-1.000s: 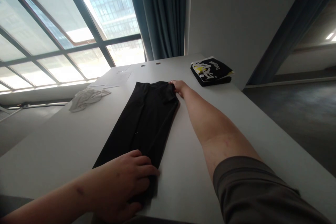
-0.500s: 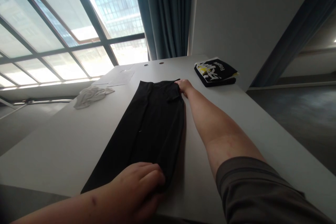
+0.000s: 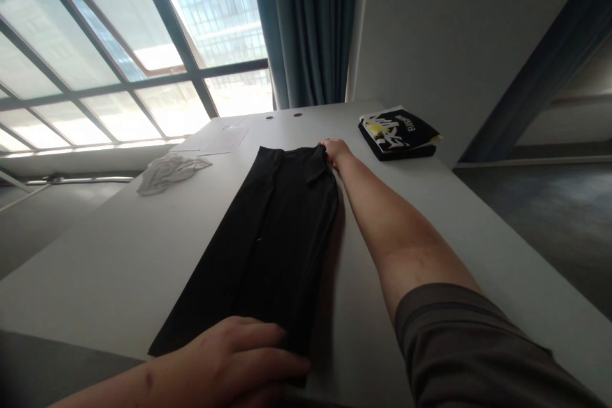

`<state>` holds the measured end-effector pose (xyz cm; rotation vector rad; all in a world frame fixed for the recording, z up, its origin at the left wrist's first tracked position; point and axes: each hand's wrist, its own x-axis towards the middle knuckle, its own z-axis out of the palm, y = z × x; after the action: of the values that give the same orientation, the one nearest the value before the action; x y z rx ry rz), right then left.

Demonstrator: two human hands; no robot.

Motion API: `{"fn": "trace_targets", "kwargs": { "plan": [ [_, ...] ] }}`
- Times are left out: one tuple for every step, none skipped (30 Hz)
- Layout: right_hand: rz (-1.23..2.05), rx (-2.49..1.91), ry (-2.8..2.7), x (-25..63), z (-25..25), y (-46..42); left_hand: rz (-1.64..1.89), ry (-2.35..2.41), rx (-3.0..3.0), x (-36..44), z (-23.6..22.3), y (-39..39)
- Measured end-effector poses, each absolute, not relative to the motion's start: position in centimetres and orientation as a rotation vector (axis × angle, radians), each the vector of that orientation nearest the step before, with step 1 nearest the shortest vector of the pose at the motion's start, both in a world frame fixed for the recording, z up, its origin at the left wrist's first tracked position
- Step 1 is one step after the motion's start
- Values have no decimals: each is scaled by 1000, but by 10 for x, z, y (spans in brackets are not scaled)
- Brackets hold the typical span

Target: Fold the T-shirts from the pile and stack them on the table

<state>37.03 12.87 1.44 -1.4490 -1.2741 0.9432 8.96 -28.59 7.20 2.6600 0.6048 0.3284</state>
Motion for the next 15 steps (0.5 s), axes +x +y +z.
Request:
{"fn": "trace_targets", "kwargs": {
  "plan": [
    [961, -1439, -1280, 363, 19, 131, 320, 642, 2656, 82, 73, -289],
    [982, -1425, -1288, 354, 22, 133, 316, 691, 2650, 73, 72, -293],
    [1003, -1406, -1301, 344, 25, 133, 312, 747, 2640, 63, 71, -296],
    [1028, -1378, -1312, 335, 26, 133, 309, 812, 2625, 53, 69, -300],
    [1047, -1350, -1345, 325, 26, 131, 306, 880, 2602, 42, 67, -304],
    [1026, -1340, -1436, 317, 24, 129, 312, 946, 2572, 31, 64, -307],
    [968, -1343, -1571, 310, 21, 126, 322, 1009, 2535, 20, 61, -311],
    [877, -1356, -1734, 304, 17, 122, 341, 1059, 2492, 9, 57, -315],
    [766, -1373, -1910, 300, 12, 118, 363, 1090, 2451, -1, 54, -318],
    [656, -1392, -2073, 297, 6, 115, 386, 1111, 2417, -9, 50, -321],
    [572, -1413, -2197, 295, 1, 112, 408, 1131, 2398, -17, 46, -324],
    [537, -1438, -2269, 293, -4, 110, 431, 1152, 2398, -22, 43, -327],
    [531, -1469, -2312, 292, -9, 108, 456, 1179, 2418, -26, 39, -329],
    [515, -1510, -2349, 290, -12, 108, 506, 1220, 2451, -28, 36, -330],
    [500, -1555, -2368, 289, -15, 108, 565, 1271, 2486, -27, 33, -329]
  ]
}}
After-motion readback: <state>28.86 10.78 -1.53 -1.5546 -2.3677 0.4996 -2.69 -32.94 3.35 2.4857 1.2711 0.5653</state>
